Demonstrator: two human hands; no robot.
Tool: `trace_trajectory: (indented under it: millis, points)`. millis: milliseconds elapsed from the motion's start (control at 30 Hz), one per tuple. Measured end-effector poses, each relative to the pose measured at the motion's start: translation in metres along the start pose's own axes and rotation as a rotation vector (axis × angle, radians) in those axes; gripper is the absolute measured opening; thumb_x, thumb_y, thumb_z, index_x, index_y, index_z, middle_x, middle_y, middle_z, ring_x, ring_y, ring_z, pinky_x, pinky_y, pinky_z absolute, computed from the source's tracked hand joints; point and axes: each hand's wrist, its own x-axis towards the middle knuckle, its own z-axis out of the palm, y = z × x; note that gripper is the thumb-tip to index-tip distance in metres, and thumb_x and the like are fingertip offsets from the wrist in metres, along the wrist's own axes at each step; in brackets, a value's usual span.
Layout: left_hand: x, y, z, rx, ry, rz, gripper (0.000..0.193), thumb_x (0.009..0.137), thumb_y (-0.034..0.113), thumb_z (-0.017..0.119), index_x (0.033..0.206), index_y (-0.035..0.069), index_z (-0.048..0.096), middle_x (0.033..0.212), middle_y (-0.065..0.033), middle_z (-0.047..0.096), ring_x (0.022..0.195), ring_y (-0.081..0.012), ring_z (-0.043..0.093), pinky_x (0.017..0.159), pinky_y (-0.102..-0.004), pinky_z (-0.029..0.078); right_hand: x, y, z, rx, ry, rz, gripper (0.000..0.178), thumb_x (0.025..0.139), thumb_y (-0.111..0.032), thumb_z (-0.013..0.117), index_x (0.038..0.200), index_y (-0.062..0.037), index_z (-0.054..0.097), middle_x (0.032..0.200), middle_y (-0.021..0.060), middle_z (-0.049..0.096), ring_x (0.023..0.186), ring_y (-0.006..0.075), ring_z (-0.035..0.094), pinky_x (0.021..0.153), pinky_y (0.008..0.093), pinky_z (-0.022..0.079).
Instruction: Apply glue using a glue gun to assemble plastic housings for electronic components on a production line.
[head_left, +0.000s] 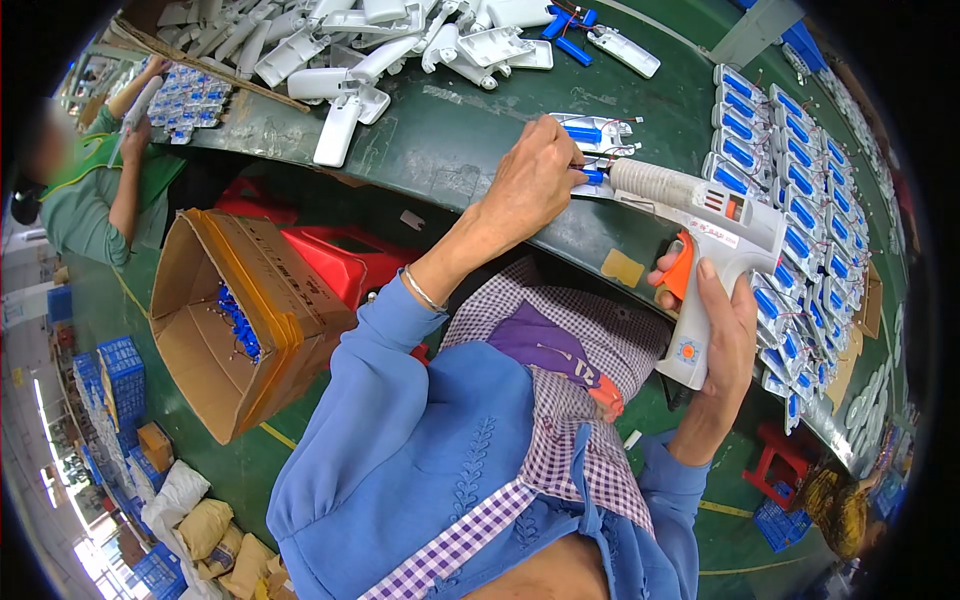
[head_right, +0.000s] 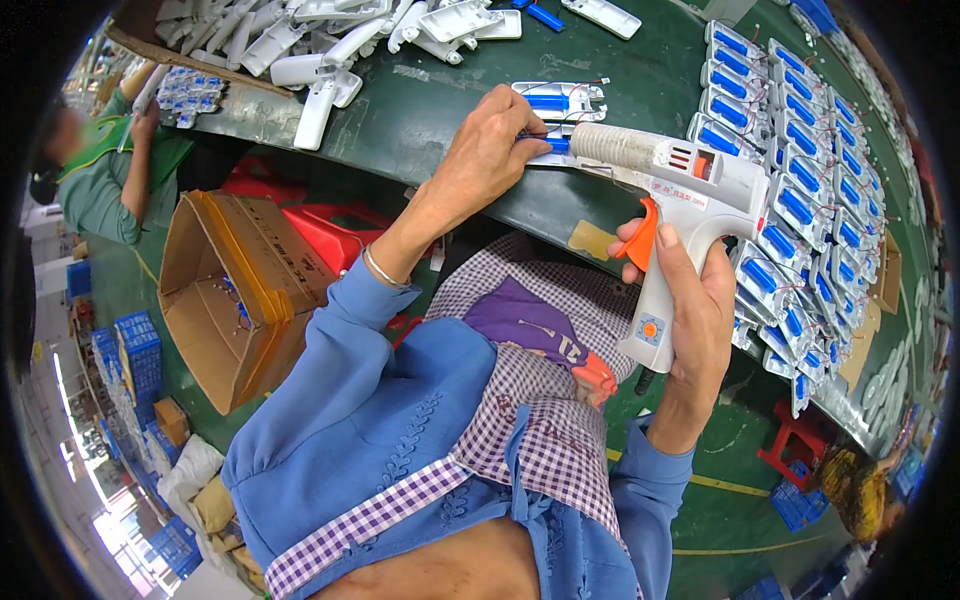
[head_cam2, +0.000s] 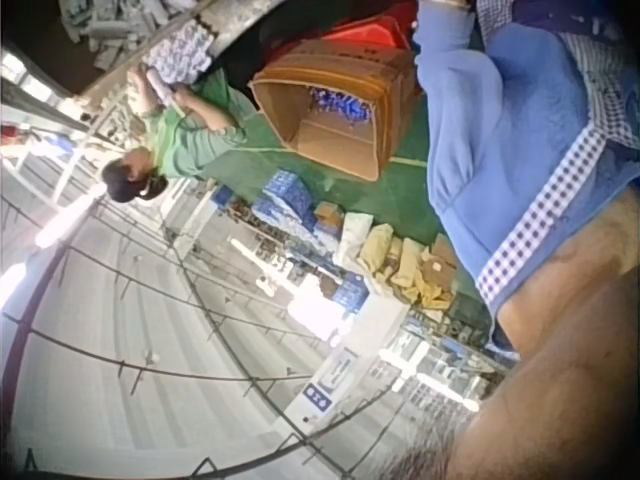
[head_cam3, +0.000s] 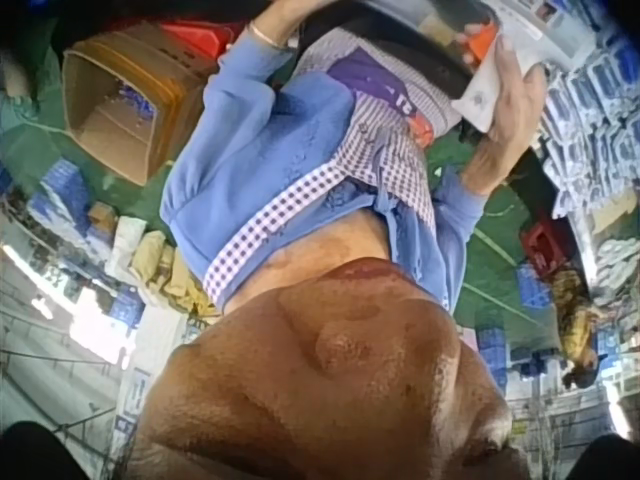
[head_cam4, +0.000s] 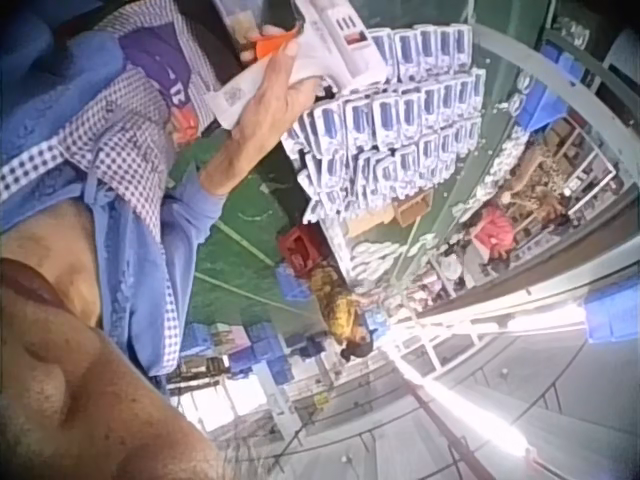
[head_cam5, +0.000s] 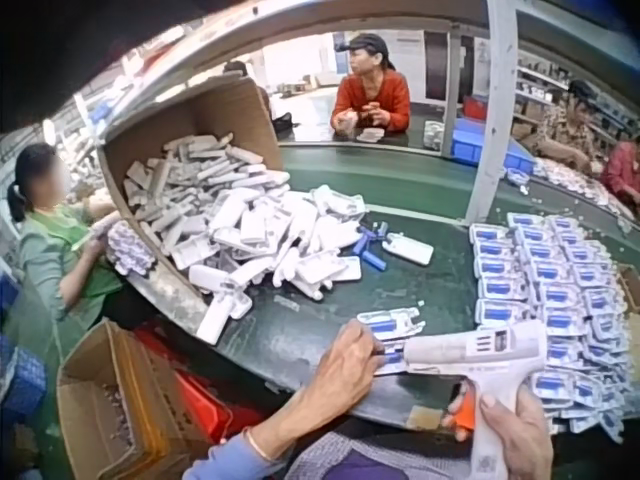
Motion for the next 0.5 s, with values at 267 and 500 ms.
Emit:
trace_trajectory:
  millis: [267,500]
  points:
    - [-0.001,-0.003,0.0,-0.006,0.021,0.02,0.016,0.073,0.005,0.07,0.083,-0.002,0.06,0.087,-0.0154,0.052,0.087,-0.0338,0.054,0.076,-0.0412,0.045,-0.012,0.002,-0.002,-0.028,0.0,-0.016,0.032,0.096,-0.017,0.048,0.119,0.0058,0.048,0.092,0.014,0.062,0.076,0.0188,0.06,0.063,0.0261,0.045]
    - [0.0,-0.002,0.0,0.0,0.027,0.029,0.015,0.074,0.005,0.07,0.083,-0.002,0.06,0.088,-0.0154,0.053,0.086,-0.0335,0.056,0.075,-0.0412,0.046,-0.016,0.004,-0.004,-0.001,0.024,0.001,0.032,0.096,-0.017,0.049,0.116,0.0075,0.049,0.09,0.0144,0.063,0.074,0.0175,0.06,0.062,0.027,0.047]
